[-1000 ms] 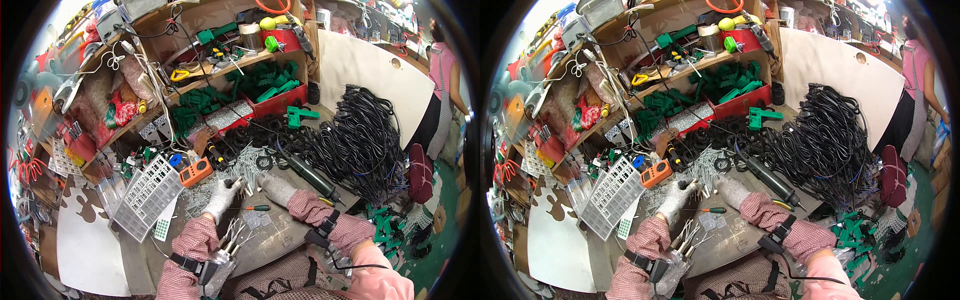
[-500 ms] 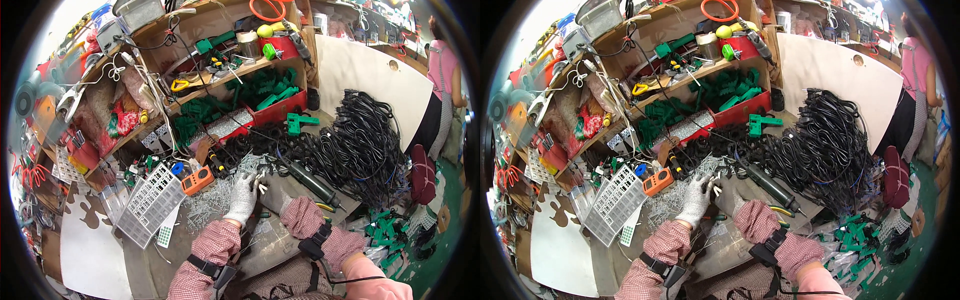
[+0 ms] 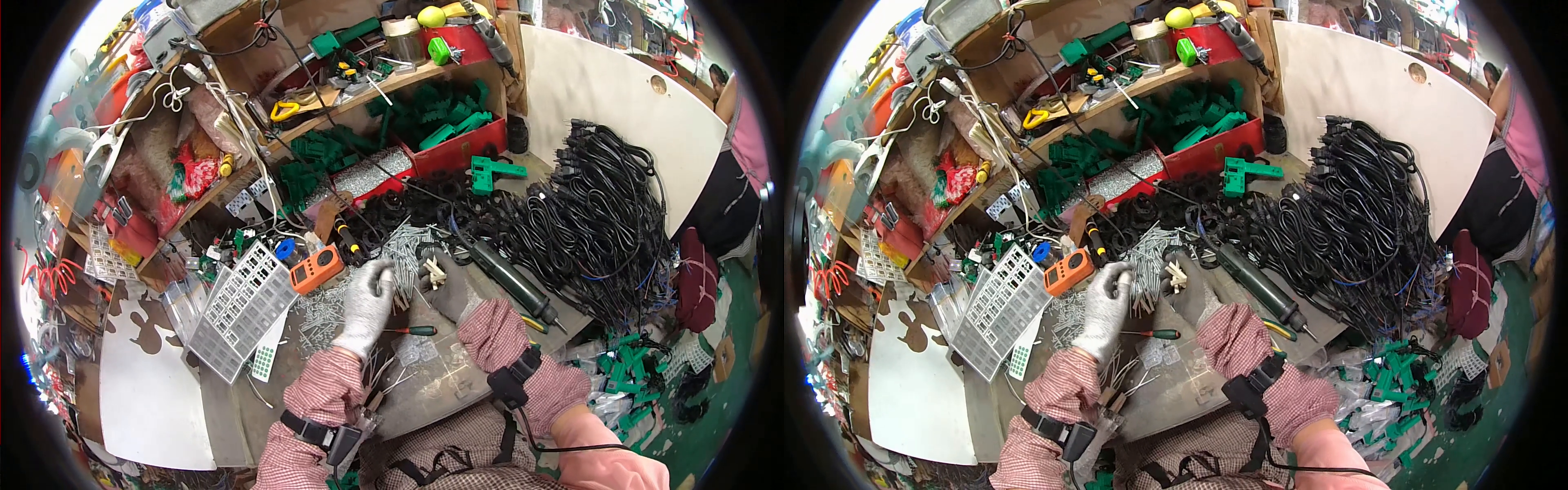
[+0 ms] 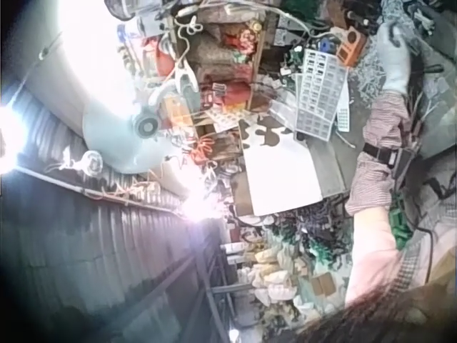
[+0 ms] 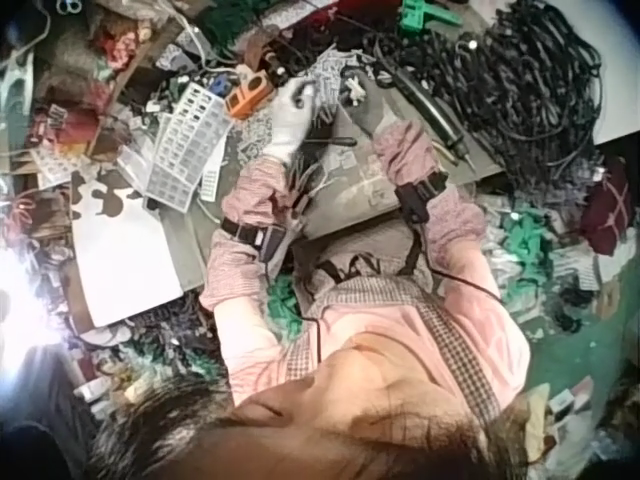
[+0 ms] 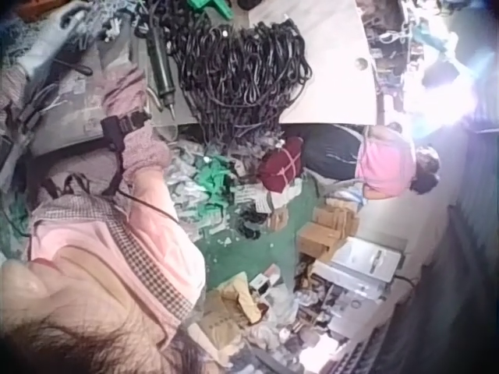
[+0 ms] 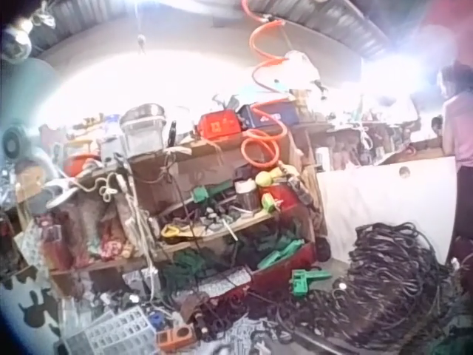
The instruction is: The recorder is assembling small electronic components by inserting wires into a connector block and using a screwdriver to secure them.
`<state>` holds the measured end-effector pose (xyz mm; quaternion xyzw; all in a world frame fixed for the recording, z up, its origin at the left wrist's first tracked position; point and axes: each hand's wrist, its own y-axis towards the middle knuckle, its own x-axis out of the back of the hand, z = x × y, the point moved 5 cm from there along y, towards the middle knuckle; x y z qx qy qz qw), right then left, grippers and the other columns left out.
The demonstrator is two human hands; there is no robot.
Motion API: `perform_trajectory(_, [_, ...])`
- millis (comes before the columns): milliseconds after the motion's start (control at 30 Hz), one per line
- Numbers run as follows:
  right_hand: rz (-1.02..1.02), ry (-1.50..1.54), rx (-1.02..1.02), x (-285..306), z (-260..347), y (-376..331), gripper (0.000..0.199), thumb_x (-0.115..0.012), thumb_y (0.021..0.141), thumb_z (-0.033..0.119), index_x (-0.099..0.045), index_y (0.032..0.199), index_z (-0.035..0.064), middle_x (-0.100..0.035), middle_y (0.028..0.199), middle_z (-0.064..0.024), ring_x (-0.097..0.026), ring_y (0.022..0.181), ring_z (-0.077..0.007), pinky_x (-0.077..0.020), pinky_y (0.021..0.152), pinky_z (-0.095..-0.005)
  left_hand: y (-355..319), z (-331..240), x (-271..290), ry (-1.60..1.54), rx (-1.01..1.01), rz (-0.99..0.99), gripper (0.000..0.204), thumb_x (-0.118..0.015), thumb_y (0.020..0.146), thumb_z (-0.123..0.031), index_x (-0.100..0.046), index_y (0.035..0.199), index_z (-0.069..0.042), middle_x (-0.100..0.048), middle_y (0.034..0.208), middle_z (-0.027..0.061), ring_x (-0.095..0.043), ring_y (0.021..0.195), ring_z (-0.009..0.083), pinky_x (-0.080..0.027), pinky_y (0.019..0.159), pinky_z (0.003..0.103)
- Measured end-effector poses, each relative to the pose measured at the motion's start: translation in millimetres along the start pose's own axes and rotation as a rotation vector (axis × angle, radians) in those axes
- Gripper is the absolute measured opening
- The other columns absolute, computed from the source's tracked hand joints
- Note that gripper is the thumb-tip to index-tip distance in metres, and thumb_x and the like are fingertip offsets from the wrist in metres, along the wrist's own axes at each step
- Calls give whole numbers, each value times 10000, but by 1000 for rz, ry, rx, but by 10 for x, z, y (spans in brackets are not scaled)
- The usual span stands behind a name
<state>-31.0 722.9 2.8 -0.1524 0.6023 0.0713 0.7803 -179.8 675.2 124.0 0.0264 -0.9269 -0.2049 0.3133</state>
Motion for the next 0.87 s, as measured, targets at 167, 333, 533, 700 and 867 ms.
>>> perform_trajectory(167, [-166,-266,-40,-252,-74,-268,226,-640,968,354,-627,1042,141,-504,757,34,-436,563,-57,-338,481,-187,-154,529,-85,559,354,306,703,-811,765,-576,-652,1064,40,-712,1011,256,-706,990,373,-553,863,443])
perform_trajectory(333, [100,-645,158,-148,27,-314,261,-599,991,318,-623,1110,88,-493,832,29,-453,619,-51,-341,538,-175,-46,676,-222,477,319,367,642,-820,768,-515,-681,1055,43,-715,980,269,-712,951,388,-559,840,452])
perform_trajectory(533, [-102,-745,-27,-274,-146,-416,282,-566,1012,362,-603,1141,114,-511,848,36,-457,627,-51,-343,525,-195,-39,870,-245,356,450,379,451,-768,769,-372,-715,926,48,-726,892,261,-722,880,388,-564,814,447])
perform_trajectory(700, [-142,-796,-41,-250,-207,-405,301,-576,1003,409,-584,1105,126,-527,833,36,-468,628,-52,-357,510,-212,31,739,-51,77,443,253,280,-763,818,-265,-705,873,4,-716,806,178,-712,784,282,-547,737,380])
perform_trajectory(867, [-204,-935,17,-226,-195,-311,503,-551,989,527,-569,1311,140,-663,1088,-32,-499,624,-113,-421,515,-250,25,115,-332,141,71,364,275,-727,907,-195,-703,1125,-29,-736,1028,222,-723,969,307,-540,849,370])
